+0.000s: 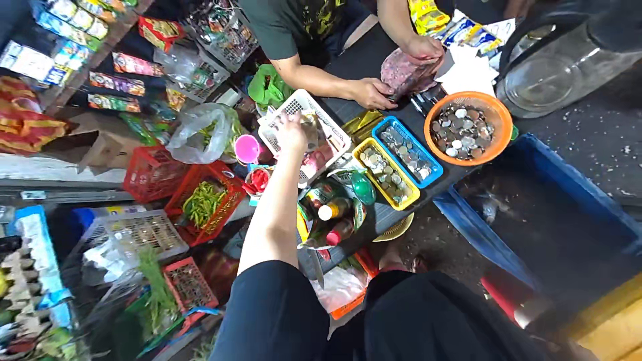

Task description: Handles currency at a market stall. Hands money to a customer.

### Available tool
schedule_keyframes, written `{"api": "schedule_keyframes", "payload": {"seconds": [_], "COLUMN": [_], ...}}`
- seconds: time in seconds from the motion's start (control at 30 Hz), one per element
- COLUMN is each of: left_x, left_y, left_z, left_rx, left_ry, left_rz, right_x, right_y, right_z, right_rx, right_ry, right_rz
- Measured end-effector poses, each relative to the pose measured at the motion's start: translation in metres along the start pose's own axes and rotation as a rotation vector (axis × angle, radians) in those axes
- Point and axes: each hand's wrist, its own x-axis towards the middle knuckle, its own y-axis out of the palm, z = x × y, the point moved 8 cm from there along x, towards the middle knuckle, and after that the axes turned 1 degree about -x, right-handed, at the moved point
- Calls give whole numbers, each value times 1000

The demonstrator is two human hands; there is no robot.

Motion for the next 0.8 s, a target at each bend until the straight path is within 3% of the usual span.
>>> {"api": "schedule_keyframes", "payload": {"seconds": [0.1,0.2,0.37,0.6,0.8], "left_x": [19,20,21,27,35], "left_y": [32,46,56,55,51], "left_z": [-18,-12,-10,20,-9], "left_rx": [139,183,177,273,217], "left_ry": [245,227,300,113,307], "left_rz": [138,244,337,427,325], "right_x": [74,74,61,53,58], "right_y": [-7,-43,-89,-89,-68], "right_z": [-38,-10,51,101,108], "right_rx": [-98,-134,-176,-273,-326], "right_ry": [-320,-284,-421,-489,-441], "right_rz": [-262,-309,-494,-513,-408]}}
